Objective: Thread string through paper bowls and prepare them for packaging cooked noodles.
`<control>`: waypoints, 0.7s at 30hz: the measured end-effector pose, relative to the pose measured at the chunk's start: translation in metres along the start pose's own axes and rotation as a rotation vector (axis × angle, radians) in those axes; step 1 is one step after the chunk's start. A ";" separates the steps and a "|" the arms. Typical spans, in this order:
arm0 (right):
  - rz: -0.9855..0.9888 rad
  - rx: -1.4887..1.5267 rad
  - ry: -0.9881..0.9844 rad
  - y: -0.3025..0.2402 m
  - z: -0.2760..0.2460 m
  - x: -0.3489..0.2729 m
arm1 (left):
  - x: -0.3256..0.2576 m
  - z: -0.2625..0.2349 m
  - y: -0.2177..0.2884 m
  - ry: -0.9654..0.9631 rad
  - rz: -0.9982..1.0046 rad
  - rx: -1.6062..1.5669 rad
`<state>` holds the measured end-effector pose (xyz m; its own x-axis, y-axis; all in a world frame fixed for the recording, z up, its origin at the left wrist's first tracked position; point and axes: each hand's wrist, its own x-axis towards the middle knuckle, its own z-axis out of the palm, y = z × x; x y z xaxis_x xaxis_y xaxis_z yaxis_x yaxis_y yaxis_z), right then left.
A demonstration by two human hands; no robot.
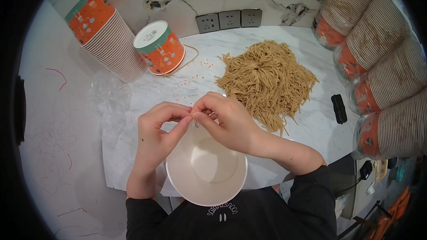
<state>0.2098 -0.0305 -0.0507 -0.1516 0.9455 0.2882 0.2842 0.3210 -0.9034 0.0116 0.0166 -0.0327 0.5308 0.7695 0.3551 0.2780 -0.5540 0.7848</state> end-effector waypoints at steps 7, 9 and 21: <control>0.037 0.009 -0.013 0.000 -0.002 0.000 | 0.000 0.005 0.004 0.030 0.124 0.178; 0.060 0.007 -0.011 -0.002 -0.003 0.001 | 0.002 0.005 0.001 0.028 0.187 0.179; 0.037 -0.009 -0.006 -0.003 -0.003 -0.001 | 0.006 -0.003 0.000 -0.075 0.040 -0.038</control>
<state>0.2122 -0.0324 -0.0469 -0.1462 0.9564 0.2530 0.2985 0.2865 -0.9104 0.0129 0.0222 -0.0287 0.5994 0.7206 0.3485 0.2255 -0.5698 0.7902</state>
